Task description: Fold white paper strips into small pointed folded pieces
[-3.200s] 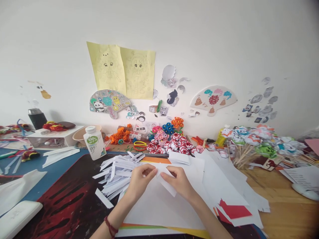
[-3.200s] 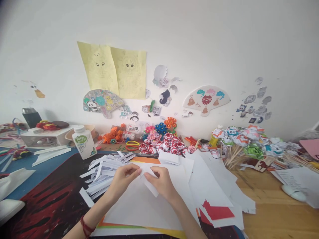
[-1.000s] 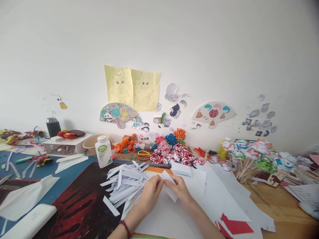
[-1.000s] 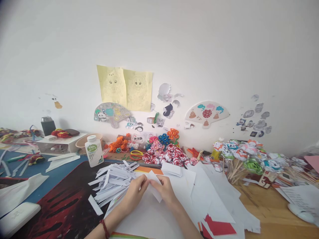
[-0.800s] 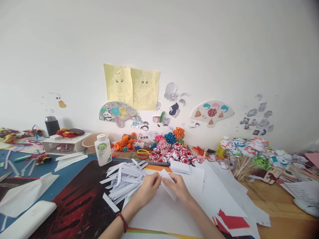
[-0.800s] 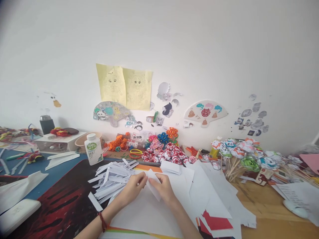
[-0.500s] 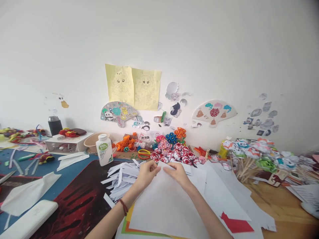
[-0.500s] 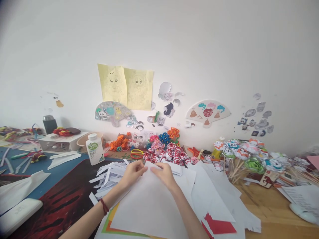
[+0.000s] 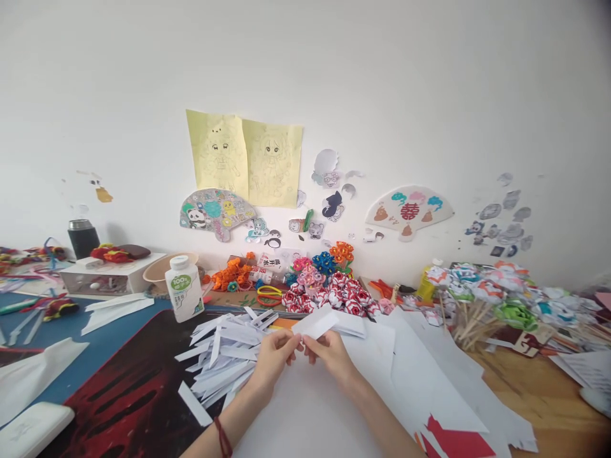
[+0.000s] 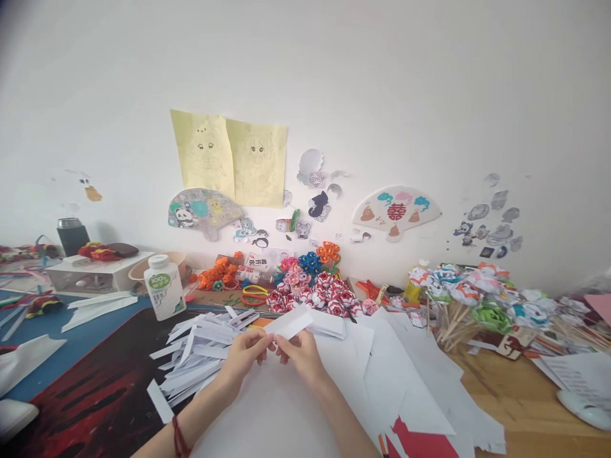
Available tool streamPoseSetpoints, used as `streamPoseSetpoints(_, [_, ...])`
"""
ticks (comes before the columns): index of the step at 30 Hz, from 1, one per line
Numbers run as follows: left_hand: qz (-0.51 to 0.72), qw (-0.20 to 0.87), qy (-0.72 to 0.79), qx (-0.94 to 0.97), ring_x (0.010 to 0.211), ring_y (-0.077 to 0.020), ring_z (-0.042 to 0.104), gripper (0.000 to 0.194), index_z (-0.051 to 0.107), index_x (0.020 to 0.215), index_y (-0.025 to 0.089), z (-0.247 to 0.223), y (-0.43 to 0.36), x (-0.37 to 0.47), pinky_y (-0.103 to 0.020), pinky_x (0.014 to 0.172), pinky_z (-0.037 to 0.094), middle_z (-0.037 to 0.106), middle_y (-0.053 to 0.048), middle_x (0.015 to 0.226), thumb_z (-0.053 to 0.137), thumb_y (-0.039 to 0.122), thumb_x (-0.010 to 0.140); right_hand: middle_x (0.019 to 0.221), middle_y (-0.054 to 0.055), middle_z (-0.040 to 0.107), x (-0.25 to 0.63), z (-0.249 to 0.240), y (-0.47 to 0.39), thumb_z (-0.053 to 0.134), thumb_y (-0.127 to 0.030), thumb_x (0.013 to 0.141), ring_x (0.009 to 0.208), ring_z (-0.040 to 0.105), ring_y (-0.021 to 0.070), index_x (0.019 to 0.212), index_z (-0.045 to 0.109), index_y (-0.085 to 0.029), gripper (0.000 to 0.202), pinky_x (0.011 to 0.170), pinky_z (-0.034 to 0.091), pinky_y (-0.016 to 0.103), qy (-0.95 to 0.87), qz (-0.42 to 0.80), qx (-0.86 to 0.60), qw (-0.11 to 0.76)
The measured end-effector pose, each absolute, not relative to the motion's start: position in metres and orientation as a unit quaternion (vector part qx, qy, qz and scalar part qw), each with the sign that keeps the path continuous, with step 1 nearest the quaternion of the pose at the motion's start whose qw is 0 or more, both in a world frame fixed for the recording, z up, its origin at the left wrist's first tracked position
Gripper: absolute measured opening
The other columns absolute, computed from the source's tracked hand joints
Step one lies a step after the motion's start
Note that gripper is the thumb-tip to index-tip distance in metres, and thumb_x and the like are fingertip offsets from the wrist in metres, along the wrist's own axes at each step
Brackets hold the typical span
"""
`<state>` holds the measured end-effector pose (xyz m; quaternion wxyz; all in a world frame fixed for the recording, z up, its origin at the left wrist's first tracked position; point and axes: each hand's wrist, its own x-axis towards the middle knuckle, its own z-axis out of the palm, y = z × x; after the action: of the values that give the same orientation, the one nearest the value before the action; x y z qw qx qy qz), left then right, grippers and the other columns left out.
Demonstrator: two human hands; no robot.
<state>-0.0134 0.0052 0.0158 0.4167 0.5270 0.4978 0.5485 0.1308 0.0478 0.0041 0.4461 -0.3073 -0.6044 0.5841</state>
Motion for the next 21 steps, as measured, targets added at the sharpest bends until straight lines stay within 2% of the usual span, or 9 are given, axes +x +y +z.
streamPoseSetpoints(5, [0.526,0.357,0.525,0.566,0.049,-0.0131,0.052,0.034,0.057,0.061,0.016,0.012,0.004,-0.016,-0.023,0.049,0.037,0.063,-0.002,0.055,0.064,0.046,0.074,0.057,0.003,0.061,0.141,0.007,0.051,0.071,-0.047,0.072,0.045,0.053,0.0112,0.073,0.066,-0.009,0.038,0.045,0.041,0.023,-0.622,0.587,-0.302,0.421])
streamPoseSetpoints(9, [0.52,0.323,0.532,0.585,0.053,-0.0139,0.053,0.032,0.057,0.063,0.016,0.013,-0.002,-0.014,-0.023,0.052,0.038,0.062,-0.001,0.057,0.06,0.044,0.079,0.06,0.004,0.063,0.143,0.008,0.047,0.068,-0.047,0.074,0.049,0.057,0.0133,0.076,0.066,-0.01,0.037,0.049,0.047,0.026,-0.62,0.609,-0.291,0.4])
streamPoseSetpoints(13, [0.509,0.32,0.535,0.593,0.053,-0.0143,0.054,0.031,0.057,0.062,0.016,0.015,-0.006,-0.011,-0.023,0.052,0.038,0.062,-0.001,0.057,0.06,0.042,0.078,0.062,0.003,0.063,0.145,0.012,0.044,0.07,-0.04,0.072,0.052,0.059,0.0142,0.078,0.066,-0.011,0.03,0.05,0.048,0.027,-0.616,0.622,-0.285,0.39])
streamPoseSetpoints(21, [0.528,0.337,0.54,0.563,0.05,-0.0129,0.052,0.031,0.057,0.061,0.016,0.018,-0.005,-0.01,-0.021,0.048,0.036,0.061,-0.001,0.055,0.061,0.042,0.077,0.059,0.005,0.066,0.158,0.012,0.052,0.07,-0.031,0.071,0.046,0.058,0.0128,0.073,0.07,-0.008,0.023,0.049,0.045,0.025,-0.633,0.607,-0.301,0.373])
